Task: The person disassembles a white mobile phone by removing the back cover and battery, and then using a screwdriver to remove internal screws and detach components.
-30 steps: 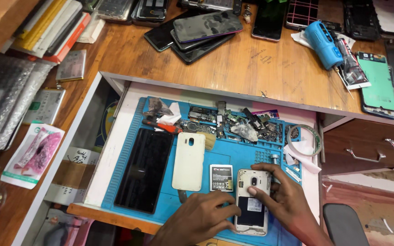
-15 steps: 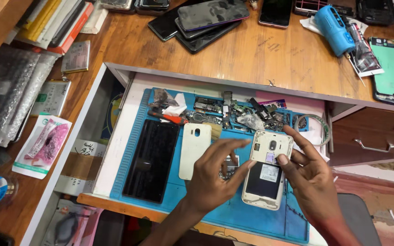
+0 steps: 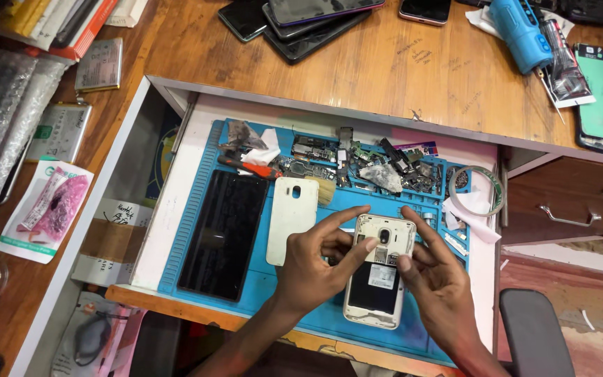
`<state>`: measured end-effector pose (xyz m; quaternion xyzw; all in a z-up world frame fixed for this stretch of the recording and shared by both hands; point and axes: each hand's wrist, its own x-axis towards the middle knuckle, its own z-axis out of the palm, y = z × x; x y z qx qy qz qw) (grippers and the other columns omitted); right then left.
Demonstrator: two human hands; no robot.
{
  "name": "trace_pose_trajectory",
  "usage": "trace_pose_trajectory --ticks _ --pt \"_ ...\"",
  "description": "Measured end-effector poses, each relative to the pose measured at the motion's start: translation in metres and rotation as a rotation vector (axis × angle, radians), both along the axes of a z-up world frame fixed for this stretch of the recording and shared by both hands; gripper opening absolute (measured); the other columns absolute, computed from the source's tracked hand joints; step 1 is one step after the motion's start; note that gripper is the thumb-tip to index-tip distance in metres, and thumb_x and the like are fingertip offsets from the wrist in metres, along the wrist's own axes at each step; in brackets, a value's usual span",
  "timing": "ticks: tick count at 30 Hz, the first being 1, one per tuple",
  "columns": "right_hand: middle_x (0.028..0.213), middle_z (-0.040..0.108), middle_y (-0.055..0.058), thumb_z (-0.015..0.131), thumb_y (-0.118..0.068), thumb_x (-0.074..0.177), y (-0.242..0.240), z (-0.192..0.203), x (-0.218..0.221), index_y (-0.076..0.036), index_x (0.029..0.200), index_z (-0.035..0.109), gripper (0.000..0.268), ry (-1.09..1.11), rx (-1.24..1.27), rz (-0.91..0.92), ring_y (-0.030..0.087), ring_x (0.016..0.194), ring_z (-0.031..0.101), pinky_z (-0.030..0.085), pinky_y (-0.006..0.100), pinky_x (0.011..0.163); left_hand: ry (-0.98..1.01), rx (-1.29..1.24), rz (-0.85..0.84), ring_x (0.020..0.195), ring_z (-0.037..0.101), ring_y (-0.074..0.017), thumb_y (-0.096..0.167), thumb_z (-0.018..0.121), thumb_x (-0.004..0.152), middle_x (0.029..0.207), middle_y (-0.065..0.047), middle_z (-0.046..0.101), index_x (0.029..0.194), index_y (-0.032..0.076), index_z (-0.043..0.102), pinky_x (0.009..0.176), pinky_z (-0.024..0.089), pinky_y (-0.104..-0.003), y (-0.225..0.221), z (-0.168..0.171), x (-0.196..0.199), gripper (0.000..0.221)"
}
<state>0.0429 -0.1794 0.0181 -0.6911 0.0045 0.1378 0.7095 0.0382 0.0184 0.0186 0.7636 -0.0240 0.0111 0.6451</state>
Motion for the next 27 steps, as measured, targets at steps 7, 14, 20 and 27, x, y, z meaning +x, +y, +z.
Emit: trace_pose_trajectory --ticks 7,14,20,27 --pt "0.141 0.059 0.021 0.072 0.007 0.079 0.0 -0.002 0.004 -0.008 0.159 0.027 0.094 0.0 0.166 0.147 0.023 0.124 0.064 0.056 0.036 0.1 -0.004 -0.188 0.028 0.074 0.07 -0.0052 0.023 0.061 0.104 0.087 -0.012 0.079 0.147 0.006 0.059 0.064 0.058 -0.022 0.005 -0.001 0.002 0.046" --pt "0.124 0.074 0.021 0.075 0.004 0.077 -0.006 0.001 0.004 -0.007 0.158 0.037 0.09 0.138 -0.047 0.112 0.023 0.1 0.076 0.064 0.035 0.082 0.0 -0.197 0.1 0.082 0.072 -0.0074 0.023 0.059 0.104 0.09 -0.01 0.079 0.146 0.007 0.059 0.069 0.059 -0.024 0.003 -0.004 0.003 0.045" --pt "0.117 0.079 0.021 0.083 -0.003 0.072 -0.006 -0.002 -0.005 0.001 0.147 0.051 0.081 -0.006 -0.142 0.04 0.019 0.09 0.077 0.066 0.032 0.077 -0.012 -0.147 0.046 0.098 0.075 -0.0169 0.029 0.066 0.101 0.11 -0.02 0.073 0.151 0.007 0.055 0.08 0.063 -0.029 0.001 -0.004 0.002 0.055" --pt "0.119 0.079 0.019 0.089 -0.011 0.069 -0.002 0.004 -0.016 -0.001 0.136 0.063 0.072 -0.225 -0.326 0.079 0.015 0.093 0.078 0.065 0.027 0.06 0.002 -0.304 -0.174 0.115 0.073 -0.029 0.036 0.077 0.088 0.138 -0.027 0.061 0.161 0.006 0.028 0.09 0.068 -0.038 0.004 0.004 0.0 0.093"
